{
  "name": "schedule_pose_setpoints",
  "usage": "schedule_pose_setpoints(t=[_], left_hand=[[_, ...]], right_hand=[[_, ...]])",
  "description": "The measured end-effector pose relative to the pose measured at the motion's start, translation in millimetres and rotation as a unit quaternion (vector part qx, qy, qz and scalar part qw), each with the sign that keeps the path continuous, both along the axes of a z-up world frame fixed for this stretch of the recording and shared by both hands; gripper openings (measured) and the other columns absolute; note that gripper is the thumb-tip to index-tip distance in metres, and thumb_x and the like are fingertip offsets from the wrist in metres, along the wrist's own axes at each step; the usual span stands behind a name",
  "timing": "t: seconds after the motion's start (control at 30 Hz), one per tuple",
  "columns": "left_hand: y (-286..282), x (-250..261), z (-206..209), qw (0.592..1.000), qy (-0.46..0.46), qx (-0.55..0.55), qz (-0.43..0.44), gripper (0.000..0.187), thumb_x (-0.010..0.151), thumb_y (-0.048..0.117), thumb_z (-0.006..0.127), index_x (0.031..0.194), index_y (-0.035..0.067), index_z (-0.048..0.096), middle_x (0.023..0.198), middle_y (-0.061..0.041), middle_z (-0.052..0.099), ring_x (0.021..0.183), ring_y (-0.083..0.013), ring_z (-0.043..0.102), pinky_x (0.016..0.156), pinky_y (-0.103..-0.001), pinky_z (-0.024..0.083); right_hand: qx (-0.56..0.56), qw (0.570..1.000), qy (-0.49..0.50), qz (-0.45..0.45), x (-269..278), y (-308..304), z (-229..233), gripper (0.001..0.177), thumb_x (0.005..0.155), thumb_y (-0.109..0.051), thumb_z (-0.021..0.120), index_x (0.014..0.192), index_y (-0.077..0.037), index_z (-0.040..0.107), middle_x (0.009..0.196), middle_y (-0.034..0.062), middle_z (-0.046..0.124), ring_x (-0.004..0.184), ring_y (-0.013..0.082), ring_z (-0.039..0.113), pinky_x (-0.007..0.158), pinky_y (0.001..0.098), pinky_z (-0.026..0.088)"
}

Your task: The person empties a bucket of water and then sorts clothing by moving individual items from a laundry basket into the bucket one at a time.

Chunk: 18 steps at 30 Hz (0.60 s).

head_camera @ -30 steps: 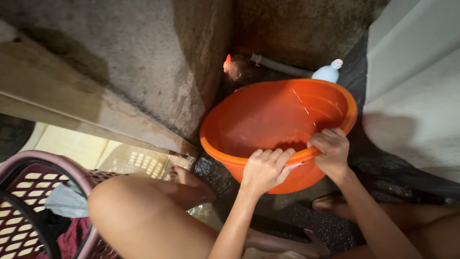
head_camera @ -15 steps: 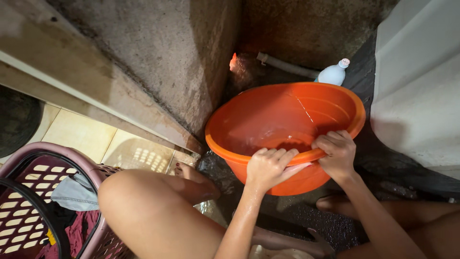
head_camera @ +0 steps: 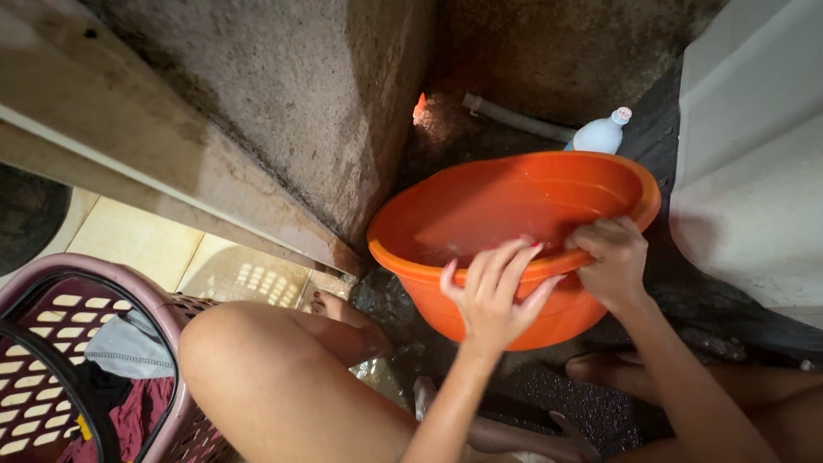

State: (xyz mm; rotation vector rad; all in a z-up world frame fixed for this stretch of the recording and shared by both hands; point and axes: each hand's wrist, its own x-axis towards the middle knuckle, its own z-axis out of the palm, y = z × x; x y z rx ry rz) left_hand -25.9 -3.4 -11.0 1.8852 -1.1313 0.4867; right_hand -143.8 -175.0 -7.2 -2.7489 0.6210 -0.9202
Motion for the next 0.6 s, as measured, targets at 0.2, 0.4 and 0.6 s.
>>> schedule_pose_setpoints(t=[0.2, 0.4, 0.6], left_hand=[[-11.6, -18.3, -66.4, 0.995, 0.041, -0.011, 0.093, 0.097, 0.078, 0.074, 0.083, 0.150, 0.024, 0.042, 0.165, -0.018, 0.019, 0.155, -0.0405, 0.018, 0.121, -0.063, 0.007], [-18.4, -19.4, -85.6, 0.993, 0.068, 0.054, 0.081, 0.107, 0.079, 0.071, 0.082, 0.160, 0.024, 0.031, 0.168, -0.023, 0.009, 0.157, -0.0474, 0.006, 0.122, -0.074, -0.001], [-14.4, -14.6, -86.1, 0.985, 0.145, 0.039, 0.091, 0.121, 0.075, 0.070, 0.082, 0.163, 0.024, 0.013, 0.168, -0.033, -0.002, 0.156, -0.0560, -0.002, 0.118, -0.080, -0.004]], right_hand=[[0.025, 1.000, 0.004, -0.018, 5.2, -6.2, 0.0, 0.014, 0.067, 0.001, 0.070, 0.074, -0.010, 0.068, 0.071, 0.0055, 0.061, 0.073, 0.0287, 0.061, 0.078, 0.0404, 0.047], [0.032, 0.999, 0.009, -0.002, 13.8, -28.0, 4.1, 0.018, 0.066, 0.003, 0.067, 0.077, -0.011, 0.067, 0.075, 0.0061, 0.062, 0.076, 0.0302, 0.060, 0.078, 0.0416, 0.045], [0.022, 0.999, 0.035, -0.005, 28.6, -59.3, 5.6, 0.015, 0.070, 0.001, 0.070, 0.076, -0.012, 0.065, 0.072, 0.0057, 0.058, 0.077, 0.0303, 0.058, 0.076, 0.0419, 0.042]])
